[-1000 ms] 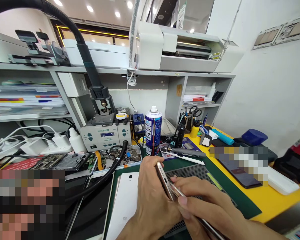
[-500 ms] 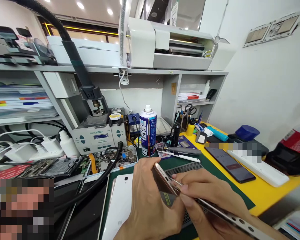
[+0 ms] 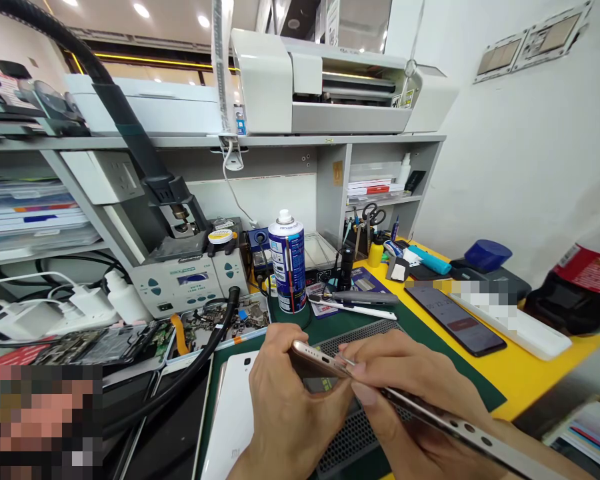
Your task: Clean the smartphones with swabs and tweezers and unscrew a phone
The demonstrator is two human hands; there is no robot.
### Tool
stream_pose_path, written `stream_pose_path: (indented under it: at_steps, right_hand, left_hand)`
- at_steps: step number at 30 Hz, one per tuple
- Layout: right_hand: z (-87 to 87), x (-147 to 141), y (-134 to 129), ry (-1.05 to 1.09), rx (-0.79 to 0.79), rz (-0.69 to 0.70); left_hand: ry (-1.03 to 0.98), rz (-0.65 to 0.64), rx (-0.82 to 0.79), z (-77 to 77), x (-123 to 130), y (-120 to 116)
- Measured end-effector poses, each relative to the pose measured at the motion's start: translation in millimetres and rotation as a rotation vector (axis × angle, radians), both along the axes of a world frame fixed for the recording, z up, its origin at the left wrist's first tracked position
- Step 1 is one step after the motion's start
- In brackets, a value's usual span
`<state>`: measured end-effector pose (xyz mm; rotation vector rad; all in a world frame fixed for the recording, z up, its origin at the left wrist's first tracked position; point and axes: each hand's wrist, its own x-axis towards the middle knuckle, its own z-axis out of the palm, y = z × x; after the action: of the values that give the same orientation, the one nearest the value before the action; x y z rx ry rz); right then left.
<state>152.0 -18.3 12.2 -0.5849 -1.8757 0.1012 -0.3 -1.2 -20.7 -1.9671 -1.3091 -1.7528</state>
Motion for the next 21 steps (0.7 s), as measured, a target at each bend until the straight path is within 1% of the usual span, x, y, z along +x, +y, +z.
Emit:
stream_pose_path:
  at_steps: [2,4,7,9,11,14,17,19,21]
  right_hand:
    - [1.4,-0.9,0.2,0.002,0.019,-0.013]
    - [2.3,-1.5,0.0,0.023,0.052,-0.068]
    - [2.7,0.3,-0.1,-0.021,0.090,-0.093]
    - [3.9,2.4,0.4,-0.049,0.090,-0.061]
    - [6.5,3.3,1.4,-0.021,0.048,-0.028]
    - [10.3,1.5,3.7,0.089,-0.074,0.094]
    - [9.6,-0.8,5.6,0.154,-0.194,0.230]
    - [7.3,-0.9,5.8,0.169,-0.242,0.262]
    - [4.9,-0.3,5.5,0.183,-0.254,0.268]
  left_hand:
    - [0.005,0.002,-0.002,-0.6,0.2,0.1]
    - [0.010,0.005,0.004,-0.5,0.3,0.2]
    - [0.010,0.015,0.008,1.1,0.7,0.0]
    - [0.008,0.033,0.006,2.6,1.0,-0.3]
    - [0.006,0.036,0.014,3.2,1.3,-0.7]
    - [0.018,-0.026,0.024,1.8,1.4,-0.9]
    - [0.045,-0.099,0.010,-0.8,1.6,-1.0]
    - [0.050,-0.122,0.007,-2.0,1.8,-0.9]
    - [0.045,-0.131,0.015,-2.5,2.0,-0.8]
